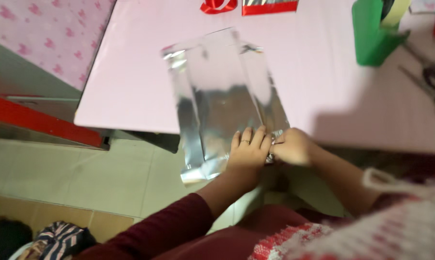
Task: The person wraps a rectangular box with silver foil paper on a white table. They fold the paper over the edges, crease the corners, and secure the folds with clear tape from a green dispenser. The person repeatedly adjusts and smooths the paper to ensure a tight fit.
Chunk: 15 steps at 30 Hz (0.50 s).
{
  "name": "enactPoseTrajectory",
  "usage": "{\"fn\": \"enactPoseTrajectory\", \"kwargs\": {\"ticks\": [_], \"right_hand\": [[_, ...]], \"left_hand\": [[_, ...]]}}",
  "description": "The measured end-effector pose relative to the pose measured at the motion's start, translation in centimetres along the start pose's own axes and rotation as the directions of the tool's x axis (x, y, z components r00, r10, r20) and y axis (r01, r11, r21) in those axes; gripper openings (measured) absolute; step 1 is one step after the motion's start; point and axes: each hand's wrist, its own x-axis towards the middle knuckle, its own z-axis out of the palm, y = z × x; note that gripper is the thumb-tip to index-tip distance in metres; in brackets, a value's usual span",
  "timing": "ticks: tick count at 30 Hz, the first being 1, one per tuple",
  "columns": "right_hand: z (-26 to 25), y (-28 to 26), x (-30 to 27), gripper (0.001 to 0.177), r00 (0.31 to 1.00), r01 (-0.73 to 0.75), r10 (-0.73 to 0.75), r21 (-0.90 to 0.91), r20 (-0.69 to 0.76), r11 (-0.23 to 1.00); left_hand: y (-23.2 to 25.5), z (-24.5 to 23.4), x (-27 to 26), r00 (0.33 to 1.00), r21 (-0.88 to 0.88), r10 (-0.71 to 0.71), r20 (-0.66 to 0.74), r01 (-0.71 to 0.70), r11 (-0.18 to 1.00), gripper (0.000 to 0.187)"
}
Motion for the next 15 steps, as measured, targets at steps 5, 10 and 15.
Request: {"fn": "enactPoseTrajectory", "kwargs": {"ticks": [5,10,15], "right_hand": [[10.8,-3.4,-3.3,0.030,0.988,-0.111,0.157,0.623,-0.019,0.775],[14.8,-7.9,-1.0,0.025,0.994,0.020,0.065,0.711,-0.093,0.703],[8.8,-3.4,1.0,0.016,0.701,0.460,-0.231,0.180,-0.674,0.869]], "left_hand": [[-5.7,-1.9,-6.5,0.917,0.094,0.233,0.322,-0.276,0.957,0.094],[-13.3,-5.0,-6.6,0.879,0.270,0.424,0.218,-0.472,0.839,0.079],[-17.2,-8.4,-4.7,0.847,0.326,0.182,0.500,-0.379,0.866,0.104]]}}
